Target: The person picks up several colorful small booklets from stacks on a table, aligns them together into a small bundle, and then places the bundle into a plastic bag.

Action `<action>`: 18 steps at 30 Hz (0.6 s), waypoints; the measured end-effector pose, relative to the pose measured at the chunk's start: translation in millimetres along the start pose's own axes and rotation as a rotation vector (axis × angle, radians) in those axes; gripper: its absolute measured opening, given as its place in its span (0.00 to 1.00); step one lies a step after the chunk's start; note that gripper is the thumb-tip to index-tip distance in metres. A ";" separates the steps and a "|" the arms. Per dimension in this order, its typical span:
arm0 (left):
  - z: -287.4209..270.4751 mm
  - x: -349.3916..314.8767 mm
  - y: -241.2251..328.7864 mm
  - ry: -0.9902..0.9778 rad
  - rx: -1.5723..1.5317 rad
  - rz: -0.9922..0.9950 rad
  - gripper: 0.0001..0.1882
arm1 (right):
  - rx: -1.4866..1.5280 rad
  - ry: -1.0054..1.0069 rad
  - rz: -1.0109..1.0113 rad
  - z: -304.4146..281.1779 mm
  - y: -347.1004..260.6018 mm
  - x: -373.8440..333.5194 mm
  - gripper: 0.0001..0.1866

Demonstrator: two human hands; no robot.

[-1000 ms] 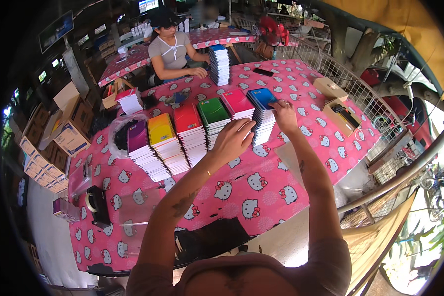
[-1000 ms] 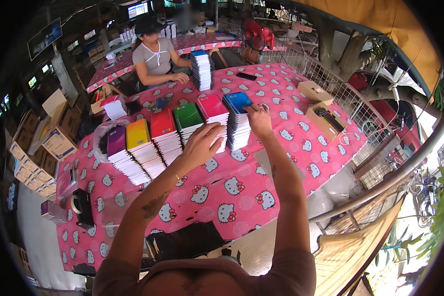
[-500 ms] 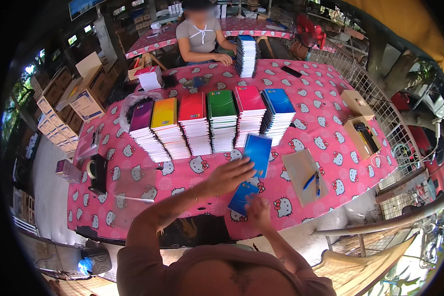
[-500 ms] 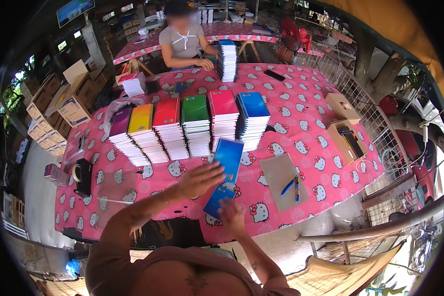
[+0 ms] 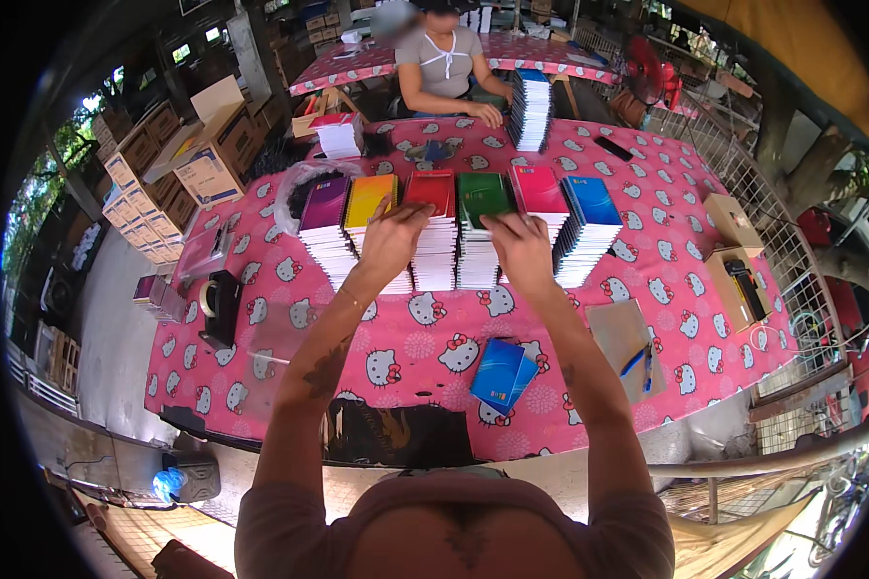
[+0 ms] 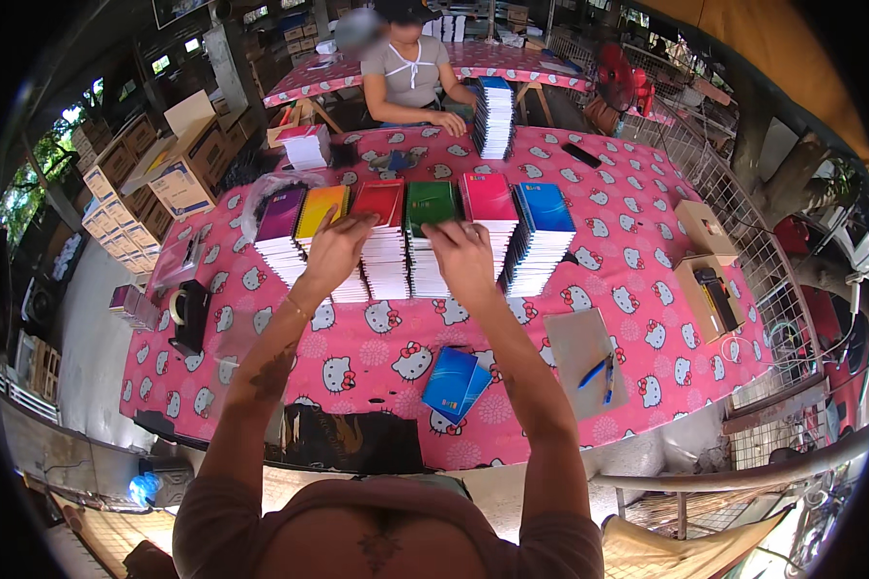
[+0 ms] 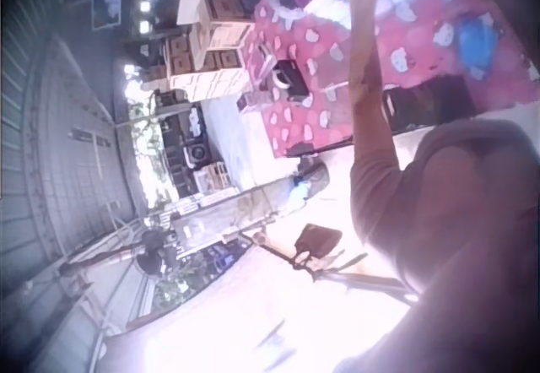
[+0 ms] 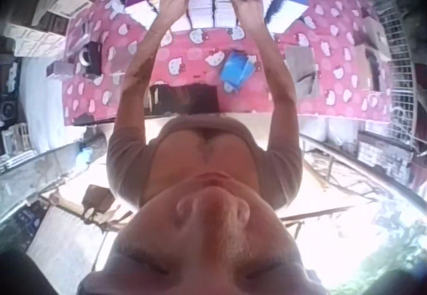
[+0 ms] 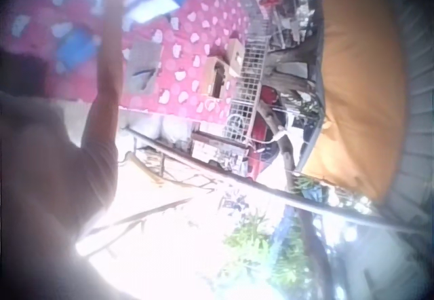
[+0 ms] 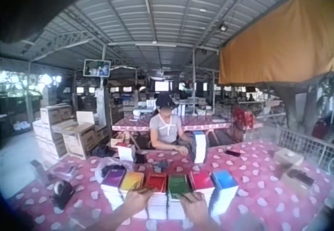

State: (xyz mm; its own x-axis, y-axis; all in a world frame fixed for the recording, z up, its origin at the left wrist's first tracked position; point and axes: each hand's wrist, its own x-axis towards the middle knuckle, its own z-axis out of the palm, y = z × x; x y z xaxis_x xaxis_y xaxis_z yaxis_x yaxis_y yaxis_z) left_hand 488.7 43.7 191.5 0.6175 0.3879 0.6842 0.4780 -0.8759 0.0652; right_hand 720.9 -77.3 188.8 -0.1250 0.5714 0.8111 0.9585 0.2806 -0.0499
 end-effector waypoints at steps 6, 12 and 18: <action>-49.7 -68.5 108.2 0.216 -0.221 0.166 0.18 | 0.008 -0.507 0.188 -56.9 -103.4 -198.7 0.28; 43.6 -193.5 177.8 -0.358 -0.404 0.160 0.20 | 0.712 0.207 1.005 -31.2 -65.8 -222.6 0.23; 40.9 40.5 146.3 0.222 -0.279 0.152 0.24 | -0.377 0.011 0.235 -34.1 54.1 -29.9 0.28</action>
State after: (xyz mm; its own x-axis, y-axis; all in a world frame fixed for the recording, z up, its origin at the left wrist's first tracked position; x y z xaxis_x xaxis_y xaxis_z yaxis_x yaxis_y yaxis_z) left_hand 609.1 -57.0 199.0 0.5037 0.2029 0.8397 0.1838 -0.9749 0.1253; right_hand 785.2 -105.4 181.7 0.1086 0.5769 0.8095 0.9872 -0.1582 -0.0197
